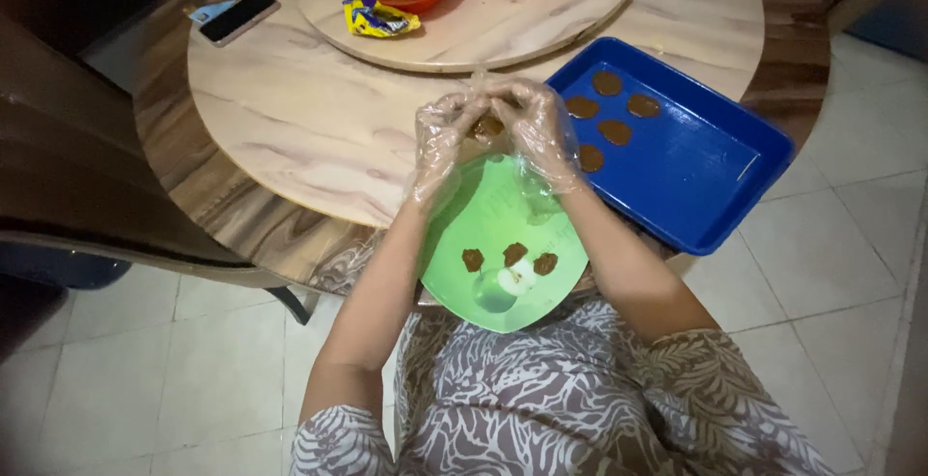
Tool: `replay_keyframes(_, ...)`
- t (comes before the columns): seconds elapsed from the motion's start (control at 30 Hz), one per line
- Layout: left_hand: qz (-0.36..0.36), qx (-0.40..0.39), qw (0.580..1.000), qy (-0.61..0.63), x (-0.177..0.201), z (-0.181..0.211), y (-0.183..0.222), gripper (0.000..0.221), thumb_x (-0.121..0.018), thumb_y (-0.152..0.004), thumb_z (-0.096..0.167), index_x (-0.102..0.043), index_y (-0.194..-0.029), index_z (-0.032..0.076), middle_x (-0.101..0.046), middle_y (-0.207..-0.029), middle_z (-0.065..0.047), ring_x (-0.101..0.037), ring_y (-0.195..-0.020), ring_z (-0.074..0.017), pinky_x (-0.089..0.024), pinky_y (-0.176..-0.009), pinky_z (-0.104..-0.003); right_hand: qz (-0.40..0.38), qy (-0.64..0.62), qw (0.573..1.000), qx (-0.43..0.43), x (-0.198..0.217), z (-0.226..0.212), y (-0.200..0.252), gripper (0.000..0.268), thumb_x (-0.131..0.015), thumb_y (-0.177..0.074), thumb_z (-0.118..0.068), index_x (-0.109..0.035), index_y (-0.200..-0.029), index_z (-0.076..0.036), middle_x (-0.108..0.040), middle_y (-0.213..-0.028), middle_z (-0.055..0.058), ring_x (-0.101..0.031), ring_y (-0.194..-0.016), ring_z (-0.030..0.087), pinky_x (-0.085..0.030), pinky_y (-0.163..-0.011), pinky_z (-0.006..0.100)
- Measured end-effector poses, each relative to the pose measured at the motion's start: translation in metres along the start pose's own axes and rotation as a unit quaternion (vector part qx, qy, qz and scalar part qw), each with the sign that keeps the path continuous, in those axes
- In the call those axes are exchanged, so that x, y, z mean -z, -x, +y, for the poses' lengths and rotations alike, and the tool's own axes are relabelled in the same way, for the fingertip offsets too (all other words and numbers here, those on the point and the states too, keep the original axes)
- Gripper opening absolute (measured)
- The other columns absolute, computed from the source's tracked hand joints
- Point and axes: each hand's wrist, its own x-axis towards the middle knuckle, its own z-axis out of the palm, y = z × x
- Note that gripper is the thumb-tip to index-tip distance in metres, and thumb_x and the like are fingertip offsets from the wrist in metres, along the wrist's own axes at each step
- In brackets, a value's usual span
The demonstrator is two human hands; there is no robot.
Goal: Shaping small portions of dough into balls and placing them on a baking tray
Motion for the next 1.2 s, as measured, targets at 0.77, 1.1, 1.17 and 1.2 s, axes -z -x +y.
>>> replay_keyframes(0.77,0.066,0.154,0.94,0.297,0.004,-0.015,-0.009,0.033,-0.085,-0.082,0.019,-0.075,-0.106,-0.001,-0.071,-0.106,-0.024,-0.074,-0.081,-0.0264,-0.069,-0.071,-0.041,-0.024,-0.234,0.97,-0.058,0.007,-0.014,0.004,0.046,-0.093,-0.067,0.002,-0.077,-0.11,-0.008,-0.057,-0.089,0.0,-0.056,-0.081,0.004,-0.057,-0.071,0.017)
replay_keyframes(1.1,-0.042,0.109,0.97,0.212,0.019,0.03,-0.009,0.048,-0.085,-0.076,0.028,-0.072,-0.116,0.004,-0.074,-0.12,-0.018,-0.08,-0.095,-0.0282,-0.071,-0.083,-0.032,-0.052,-0.062,0.997,-0.013,0.015,-0.024,0.002,0.029,-0.086,-0.08,-0.02,-0.075,-0.107,-0.016,-0.067,-0.135,0.006,-0.069,-0.116,0.02,-0.063,-0.093,0.027)
replay_keyframes(1.17,-0.018,0.103,0.974,0.2,0.014,0.039,-0.004,0.03,-0.085,-0.079,0.013,-0.074,-0.107,0.008,-0.077,-0.111,-0.012,-0.078,-0.095,-0.022,-0.069,-0.077,-0.025,-0.072,-0.089,0.993,0.002,0.018,-0.033,0.006,0.017,-0.083,-0.082,-0.015,-0.074,-0.096,-0.021,-0.067,-0.138,0.01,-0.071,-0.123,0.025,-0.067,-0.092,0.029)
replay_keyframes(1.2,-0.029,0.104,0.973,0.204,0.014,0.043,-0.002,0.03,-0.085,-0.079,0.013,-0.074,-0.107,0.008,-0.077,-0.111,-0.012,-0.078,-0.095,-0.022,-0.069,-0.077,-0.025,-0.062,-0.085,0.994,-0.003,0.018,-0.029,0.006,0.017,-0.083,-0.082,-0.015,-0.074,-0.096,-0.021,-0.067,-0.138,0.01,-0.071,-0.123,0.025,-0.067,-0.092,0.029)
